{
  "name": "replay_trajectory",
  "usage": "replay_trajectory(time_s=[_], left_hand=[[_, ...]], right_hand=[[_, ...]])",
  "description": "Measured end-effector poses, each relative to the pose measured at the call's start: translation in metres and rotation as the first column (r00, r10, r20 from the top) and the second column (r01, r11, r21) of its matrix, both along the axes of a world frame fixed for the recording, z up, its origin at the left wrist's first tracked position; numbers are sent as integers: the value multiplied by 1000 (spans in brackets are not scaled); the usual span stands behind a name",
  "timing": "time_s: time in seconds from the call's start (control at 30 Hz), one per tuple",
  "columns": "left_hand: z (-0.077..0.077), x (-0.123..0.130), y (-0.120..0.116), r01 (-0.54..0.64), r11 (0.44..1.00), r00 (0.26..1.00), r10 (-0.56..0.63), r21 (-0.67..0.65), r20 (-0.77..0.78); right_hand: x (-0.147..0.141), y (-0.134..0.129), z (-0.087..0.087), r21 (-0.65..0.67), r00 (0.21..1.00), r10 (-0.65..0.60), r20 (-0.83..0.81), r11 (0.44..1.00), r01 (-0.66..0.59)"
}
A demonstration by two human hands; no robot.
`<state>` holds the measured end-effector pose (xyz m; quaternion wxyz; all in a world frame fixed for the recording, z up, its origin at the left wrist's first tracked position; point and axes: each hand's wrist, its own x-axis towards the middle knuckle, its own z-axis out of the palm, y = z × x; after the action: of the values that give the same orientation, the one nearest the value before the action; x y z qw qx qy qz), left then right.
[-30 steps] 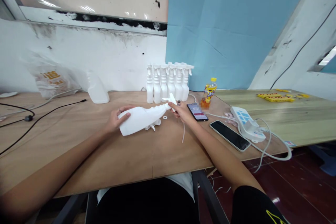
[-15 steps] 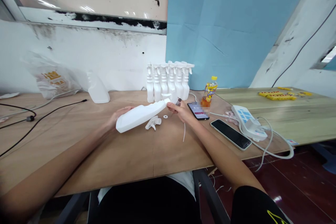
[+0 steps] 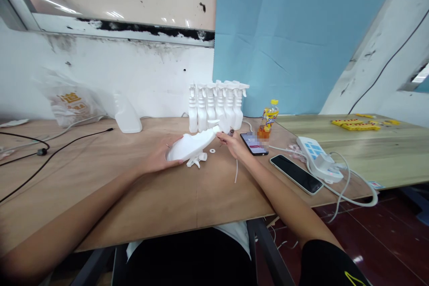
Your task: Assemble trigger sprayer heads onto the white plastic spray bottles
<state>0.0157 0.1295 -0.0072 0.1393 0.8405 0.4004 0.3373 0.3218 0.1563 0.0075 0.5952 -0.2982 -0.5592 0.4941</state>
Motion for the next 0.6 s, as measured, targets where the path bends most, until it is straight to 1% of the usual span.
replay_trajectory(time_s=[0.07, 0.13, 0.2, 0.23, 0.3, 0.37, 0.43, 0.5, 0.57, 0.6], left_hand=[[1, 1, -2, -14, 1000, 999, 13, -18, -40], [2, 0, -4, -30, 995, 998, 25, -98, -61], [2, -3, -4, -11, 980, 999, 4, -199, -35], [1, -4, -4, 15, 972, 1000, -17, -235, -5], [-2, -7, -2, 67, 963, 996, -51, -260, 68], [-5, -9, 1, 94, 960, 991, -65, -266, 116], [-8, -11, 4, 116, 956, 986, -78, -271, 146], [-10, -12, 7, 166, 944, 973, -110, -285, 203], [-11, -14, 11, 232, 914, 939, -122, -333, 321], [-11, -15, 13, 268, 885, 915, -111, -380, 388]], right_hand=[[-1, -2, 1, -1, 1000, -22, -20, 1000, 22], [-2, -3, 3, 8, 998, -39, -48, 999, 39], [-2, -4, 5, 21, 996, -6, -85, 1000, 8], [-2, -4, 5, 22, 995, 25, -98, 999, -23], [-2, -4, 5, 8, 992, 70, -109, 998, -69], [-3, -3, 4, -19, 993, 63, -96, 998, -65], [-4, -2, 2, -39, 996, 33, -84, 999, -37], [-5, -1, 2, -40, 994, 32, -103, 999, -37], [-5, -2, 2, -36, 988, 61, -140, 997, -66], [-5, -2, 2, -35, 985, 75, -155, 996, -82]])
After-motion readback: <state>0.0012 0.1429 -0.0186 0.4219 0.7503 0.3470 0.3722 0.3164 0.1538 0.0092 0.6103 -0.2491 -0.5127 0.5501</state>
